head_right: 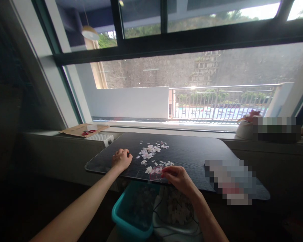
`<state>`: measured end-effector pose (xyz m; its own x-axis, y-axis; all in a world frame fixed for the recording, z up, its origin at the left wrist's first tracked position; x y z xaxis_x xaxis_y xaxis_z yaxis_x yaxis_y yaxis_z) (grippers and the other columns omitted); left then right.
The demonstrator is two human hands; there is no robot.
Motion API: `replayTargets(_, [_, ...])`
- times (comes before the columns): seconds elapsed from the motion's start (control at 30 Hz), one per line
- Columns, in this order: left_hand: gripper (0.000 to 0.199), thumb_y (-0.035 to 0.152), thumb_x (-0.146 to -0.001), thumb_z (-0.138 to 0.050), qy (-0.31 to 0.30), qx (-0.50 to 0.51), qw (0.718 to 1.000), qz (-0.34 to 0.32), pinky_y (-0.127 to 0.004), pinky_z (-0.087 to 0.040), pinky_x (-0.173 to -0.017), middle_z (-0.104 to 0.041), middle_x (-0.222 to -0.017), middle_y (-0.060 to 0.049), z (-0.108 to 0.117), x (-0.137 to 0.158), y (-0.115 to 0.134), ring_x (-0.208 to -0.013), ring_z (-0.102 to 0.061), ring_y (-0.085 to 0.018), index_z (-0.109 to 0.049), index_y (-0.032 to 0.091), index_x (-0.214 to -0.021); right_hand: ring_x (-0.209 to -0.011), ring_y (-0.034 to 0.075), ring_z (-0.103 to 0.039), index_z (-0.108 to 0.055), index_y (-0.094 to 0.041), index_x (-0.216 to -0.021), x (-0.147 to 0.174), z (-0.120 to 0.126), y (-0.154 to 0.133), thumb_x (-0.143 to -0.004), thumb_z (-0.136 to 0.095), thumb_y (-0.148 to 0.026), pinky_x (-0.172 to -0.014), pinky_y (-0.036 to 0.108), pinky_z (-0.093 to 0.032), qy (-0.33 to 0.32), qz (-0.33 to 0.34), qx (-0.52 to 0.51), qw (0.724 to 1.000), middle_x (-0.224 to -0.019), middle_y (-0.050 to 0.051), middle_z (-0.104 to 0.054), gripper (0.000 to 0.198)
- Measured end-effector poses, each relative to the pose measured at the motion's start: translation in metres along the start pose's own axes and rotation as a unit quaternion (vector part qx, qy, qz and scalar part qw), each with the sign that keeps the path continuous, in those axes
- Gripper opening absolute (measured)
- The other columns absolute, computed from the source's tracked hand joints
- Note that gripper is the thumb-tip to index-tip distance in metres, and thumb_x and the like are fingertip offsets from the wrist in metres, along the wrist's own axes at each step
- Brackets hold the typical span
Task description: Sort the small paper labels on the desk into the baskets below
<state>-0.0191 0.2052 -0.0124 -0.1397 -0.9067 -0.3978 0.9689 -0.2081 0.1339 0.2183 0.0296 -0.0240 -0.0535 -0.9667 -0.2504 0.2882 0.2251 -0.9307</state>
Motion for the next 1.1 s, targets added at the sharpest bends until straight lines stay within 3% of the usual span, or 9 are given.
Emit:
replayTargets(0.27, [0.025,0.033,-0.082,-0.042,-0.005,-0.001,1.000,0.004,-0.039,-0.040,-0.081,-0.057,-0.102,-0.011,0.000,0.000,0.000,-0.098,-0.053,-0.027,-0.060,0.019,-0.094,-0.052,0.011,-0.054,-0.072,-0.014,-0.087,-0.002,0.003,0.001,-0.075,-0.064,-0.039,-0.052,0.024,-0.046,0.004,-0.004,-0.019,1.000,-0.076,0.007,-0.073,0.029])
replayTargets(0.43, [0.025,0.034,-0.083,-0.042,-0.011,-0.001,1.000,0.005,-0.039,-0.040,-0.082,-0.057,-0.102,-0.011,0.000,0.000,0.000,-0.098,-0.053,-0.027,-0.059,0.019,-0.094,-0.062,0.013,-0.055,-0.074,-0.015,-0.086,-0.016,0.007,0.007,-0.077,-0.060,-0.041,-0.058,0.025,-0.045,0.105,0.048,0.048,0.992,-0.076,0.005,-0.068,0.031])
replayTargets(0.53, [0.025,0.034,-0.083,-0.042,-0.012,0.001,1.000,0.002,-0.039,-0.040,-0.083,-0.057,-0.102,-0.011,0.000,0.000,0.000,-0.098,-0.053,-0.027,-0.059,0.019,-0.094,-0.061,0.012,-0.053,-0.075,-0.016,-0.086,-0.022,0.001,0.007,-0.078,-0.058,-0.040,-0.056,0.024,-0.042,0.100,0.079,0.090,0.988,-0.076,0.004,-0.065,0.030])
replayTargets(0.63, [0.026,0.034,-0.083,-0.041,-0.011,0.005,1.000,0.002,-0.039,-0.040,-0.083,-0.057,-0.102,-0.011,0.000,0.000,0.000,-0.098,-0.053,-0.027,-0.059,0.019,-0.095,-0.060,0.013,-0.053,-0.074,-0.016,-0.084,-0.021,-0.001,0.008,-0.078,-0.056,-0.037,-0.057,0.024,-0.042,0.101,0.056,0.115,0.987,-0.073,0.004,-0.066,0.028])
replayTargets(0.8, [0.027,0.034,-0.083,-0.042,-0.007,0.010,1.000,0.001,-0.040,-0.040,-0.083,-0.057,-0.103,-0.012,-0.001,0.000,0.000,-0.098,-0.053,-0.028,-0.060,0.018,-0.095,-0.063,0.017,-0.058,-0.073,-0.015,-0.084,-0.015,0.007,0.010,-0.076,-0.054,-0.033,-0.060,0.027,-0.046,0.167,0.014,0.113,0.979,-0.073,0.006,-0.070,0.027])
replayTargets(1.1, [0.025,0.032,-0.081,-0.043,0.011,0.006,1.000,0.003,-0.040,-0.040,-0.082,-0.057,-0.101,-0.011,-0.001,0.001,-0.001,-0.099,-0.053,-0.028,-0.060,0.019,-0.093,-0.063,0.015,-0.056,-0.075,-0.016,-0.087,-0.018,-0.001,0.009,-0.078,-0.057,-0.040,-0.058,0.025,-0.044,0.110,0.063,0.137,0.982,-0.074,0.005,-0.070,0.031])
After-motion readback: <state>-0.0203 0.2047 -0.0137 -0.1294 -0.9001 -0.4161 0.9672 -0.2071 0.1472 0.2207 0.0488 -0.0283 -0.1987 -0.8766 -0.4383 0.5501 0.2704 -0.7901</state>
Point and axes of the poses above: each hand's wrist, its own x-axis away from the middle knuckle, its own z-axis out of the back of the hand, y = z × x, the point moved 4 cm from there along -x, towards the middle knuckle
